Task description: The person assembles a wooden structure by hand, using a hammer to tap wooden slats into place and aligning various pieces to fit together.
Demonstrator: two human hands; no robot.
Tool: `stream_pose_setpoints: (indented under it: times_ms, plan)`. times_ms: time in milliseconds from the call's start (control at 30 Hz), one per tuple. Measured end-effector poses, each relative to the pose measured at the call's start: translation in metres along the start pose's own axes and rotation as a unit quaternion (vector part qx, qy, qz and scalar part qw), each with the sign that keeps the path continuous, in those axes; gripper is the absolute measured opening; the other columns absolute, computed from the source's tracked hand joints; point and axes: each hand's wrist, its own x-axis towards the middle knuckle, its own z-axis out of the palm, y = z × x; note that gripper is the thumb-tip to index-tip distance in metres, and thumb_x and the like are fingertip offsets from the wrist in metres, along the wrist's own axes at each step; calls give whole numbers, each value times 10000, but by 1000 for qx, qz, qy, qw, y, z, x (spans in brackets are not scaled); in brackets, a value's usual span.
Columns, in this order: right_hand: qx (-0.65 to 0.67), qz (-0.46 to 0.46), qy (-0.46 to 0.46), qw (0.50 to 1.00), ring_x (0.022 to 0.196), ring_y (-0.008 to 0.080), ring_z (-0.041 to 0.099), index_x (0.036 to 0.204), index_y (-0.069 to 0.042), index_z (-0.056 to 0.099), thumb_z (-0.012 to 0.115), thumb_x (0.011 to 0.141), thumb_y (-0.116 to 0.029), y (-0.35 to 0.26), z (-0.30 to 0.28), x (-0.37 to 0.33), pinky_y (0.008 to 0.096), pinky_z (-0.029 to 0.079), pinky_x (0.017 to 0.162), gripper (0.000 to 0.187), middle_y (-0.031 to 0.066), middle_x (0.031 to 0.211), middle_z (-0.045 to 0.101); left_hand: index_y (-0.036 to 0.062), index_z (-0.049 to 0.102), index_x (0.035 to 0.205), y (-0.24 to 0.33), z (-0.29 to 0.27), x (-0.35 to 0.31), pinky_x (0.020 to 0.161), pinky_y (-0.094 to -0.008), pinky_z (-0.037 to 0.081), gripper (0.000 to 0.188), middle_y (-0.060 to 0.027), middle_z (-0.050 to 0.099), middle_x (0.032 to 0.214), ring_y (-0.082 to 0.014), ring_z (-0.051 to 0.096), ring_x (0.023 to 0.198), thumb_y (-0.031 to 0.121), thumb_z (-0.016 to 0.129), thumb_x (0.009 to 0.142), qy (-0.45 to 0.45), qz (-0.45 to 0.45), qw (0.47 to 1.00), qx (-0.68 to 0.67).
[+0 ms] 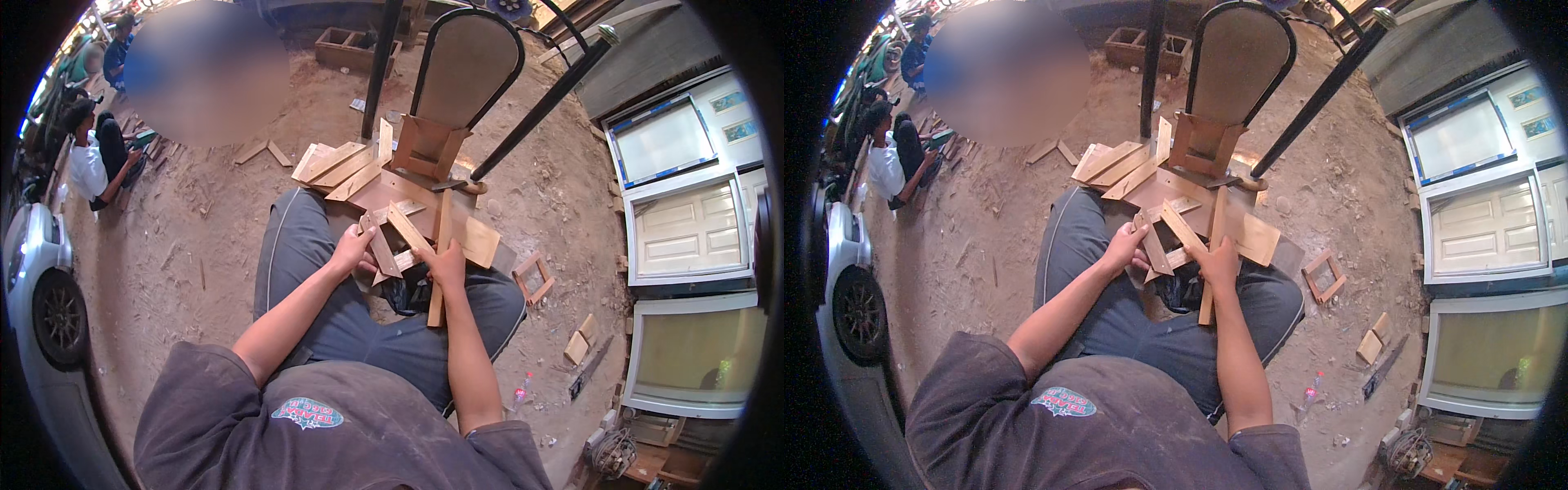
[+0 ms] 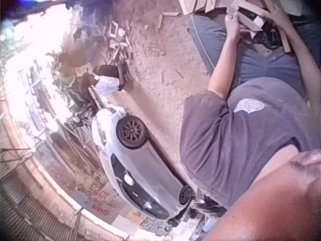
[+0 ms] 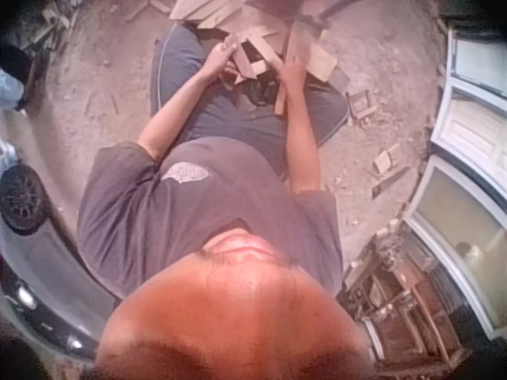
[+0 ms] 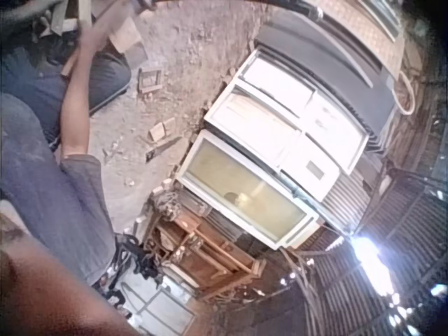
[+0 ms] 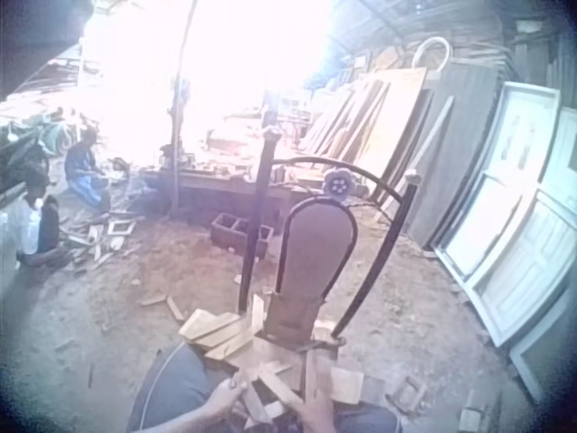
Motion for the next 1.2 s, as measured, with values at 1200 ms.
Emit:
stream_pose_setpoints:
  times_ms: [1200]
  plan:
    - [-205,-194,-130,950,854,548,645,1094,-10,523,552,1043,-275,-65,-21,-77,616,490,701,271,340,856,667,-32,479,1301,4,5,3,434,-395,613,457,-253,651,1110,-305,717,591,327,575,1036,47,-17,999,8]
